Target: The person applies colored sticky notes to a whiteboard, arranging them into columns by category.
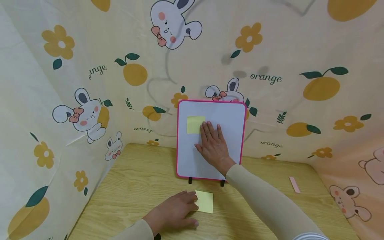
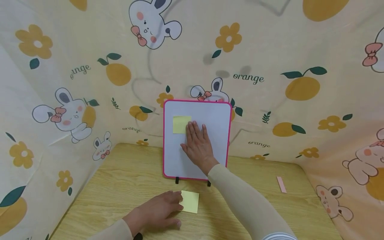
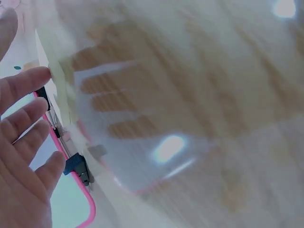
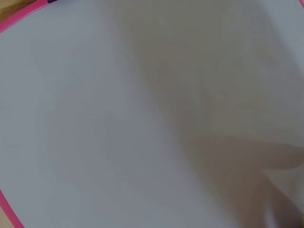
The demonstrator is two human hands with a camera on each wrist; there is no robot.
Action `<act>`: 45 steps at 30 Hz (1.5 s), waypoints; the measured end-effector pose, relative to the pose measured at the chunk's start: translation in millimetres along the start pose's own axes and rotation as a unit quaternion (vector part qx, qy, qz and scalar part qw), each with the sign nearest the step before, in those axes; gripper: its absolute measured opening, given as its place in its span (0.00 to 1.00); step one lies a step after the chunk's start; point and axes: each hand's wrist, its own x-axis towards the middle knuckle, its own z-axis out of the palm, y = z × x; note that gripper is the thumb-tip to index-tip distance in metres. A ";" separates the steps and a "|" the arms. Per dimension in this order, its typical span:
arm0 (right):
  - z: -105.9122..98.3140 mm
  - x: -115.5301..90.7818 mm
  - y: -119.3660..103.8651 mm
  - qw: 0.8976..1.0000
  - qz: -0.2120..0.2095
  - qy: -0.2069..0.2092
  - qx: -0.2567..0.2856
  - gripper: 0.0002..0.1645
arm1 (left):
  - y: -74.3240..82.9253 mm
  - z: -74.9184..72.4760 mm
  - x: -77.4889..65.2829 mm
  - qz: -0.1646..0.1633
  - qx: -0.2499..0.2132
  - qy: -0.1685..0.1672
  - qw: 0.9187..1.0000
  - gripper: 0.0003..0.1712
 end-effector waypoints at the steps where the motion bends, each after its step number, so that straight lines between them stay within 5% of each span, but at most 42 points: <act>1: 0.1 -0.4 0.1 1.000 0.000 0.000 0.001 0.52 | -0.7 0.4 1.5 -0.001 0.008 0.009 1.000 0.32; 6: -1.2 -1.6 1.3 1.000 -0.003 -0.003 0.004 0.52 | -17.5 -13.4 13.9 -0.051 0.068 0.064 0.994 0.25; 12: -2.0 -0.4 1.0 1.000 -0.003 -0.005 -0.007 0.52 | -67.2 -72.6 37.7 -0.164 0.123 0.115 0.972 0.32; 16: -1.7 0.2 0.1 1.000 -0.003 -0.006 -0.008 0.53 | -91.7 -113.1 58.4 -0.195 0.120 0.116 0.966 0.37; 21: -3.5 -0.7 1.1 1.000 -0.004 -0.012 -0.012 0.53 | -99.4 -143.2 90.0 -0.195 0.091 0.086 0.973 0.46; 27: -6.3 -1.3 1.3 1.000 -0.004 -0.026 0.000 0.58 | -96.6 -152.9 122.6 -0.197 0.072 0.061 0.976 0.50; 33: -8.2 -1.3 0.5 0.999 -0.001 -0.037 0.010 0.58 | -98.2 -154.7 137.7 -0.198 0.088 0.049 0.975 0.50; 39: -7.4 -1.0 2.4 0.999 0.001 -0.032 0.004 0.58 | -104.2 -156.8 137.9 -0.191 0.111 0.044 0.974 0.50; 45: -6.2 0.4 3.4 1.000 0.003 -0.027 -0.012 0.54 | -120.3 -154.4 119.0 -0.202 0.138 0.050 0.968 0.47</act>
